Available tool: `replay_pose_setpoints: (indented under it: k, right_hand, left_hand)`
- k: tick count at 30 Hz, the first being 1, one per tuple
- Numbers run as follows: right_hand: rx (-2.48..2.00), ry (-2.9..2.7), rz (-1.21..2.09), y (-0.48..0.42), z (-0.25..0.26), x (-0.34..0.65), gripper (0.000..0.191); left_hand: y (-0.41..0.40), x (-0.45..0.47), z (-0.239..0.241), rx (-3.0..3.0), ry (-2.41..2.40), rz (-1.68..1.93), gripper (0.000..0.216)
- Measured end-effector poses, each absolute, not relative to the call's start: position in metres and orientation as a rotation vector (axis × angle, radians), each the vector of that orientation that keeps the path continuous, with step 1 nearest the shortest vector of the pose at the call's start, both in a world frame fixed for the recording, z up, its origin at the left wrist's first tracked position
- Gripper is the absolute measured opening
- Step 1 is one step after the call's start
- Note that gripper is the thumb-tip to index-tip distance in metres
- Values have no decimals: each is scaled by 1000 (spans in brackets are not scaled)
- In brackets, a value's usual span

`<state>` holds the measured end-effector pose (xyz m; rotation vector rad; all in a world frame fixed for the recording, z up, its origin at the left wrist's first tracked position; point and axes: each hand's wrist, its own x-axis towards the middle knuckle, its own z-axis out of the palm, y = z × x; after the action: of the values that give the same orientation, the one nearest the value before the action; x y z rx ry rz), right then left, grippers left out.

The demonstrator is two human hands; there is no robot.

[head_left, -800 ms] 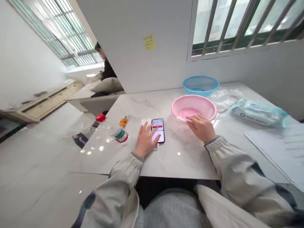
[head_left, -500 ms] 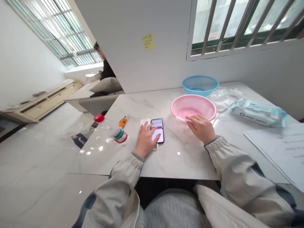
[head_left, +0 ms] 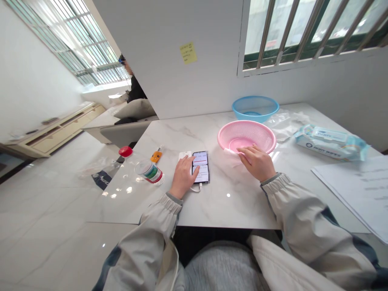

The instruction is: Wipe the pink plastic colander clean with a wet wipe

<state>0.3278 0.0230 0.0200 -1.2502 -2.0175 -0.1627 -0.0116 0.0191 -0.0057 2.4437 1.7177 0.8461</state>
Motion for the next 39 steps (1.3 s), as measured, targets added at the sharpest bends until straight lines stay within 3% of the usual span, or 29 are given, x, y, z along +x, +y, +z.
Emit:
replay_pose_setpoints:
  k: [11, 18, 23, 32, 39]
  right_hand:
    - [-1240, -1978, -165, 23, 20, 328, 32]
    - [-1370, -2158, -248, 19, 21, 329, 28]
    - [-1495, -2178, -250, 21, 19, 331, 17]
    - [-1410, -2026, -418, 23, 12, 329, 21]
    - [-1236, -2085, -280, 19, 16, 321, 24]
  left_hand:
    - [40, -11, 1, 2402, 1574, 965, 48]
    - [-12, 20, 0, 2431, 1400, 1309, 30]
    - [-48, 56, -1, 2384, 1031, 1229, 36]
    - [-23, 133, 7, 1537, 945, 1137, 30]
    - [14, 155, -13, 902, 895, 1227, 51]
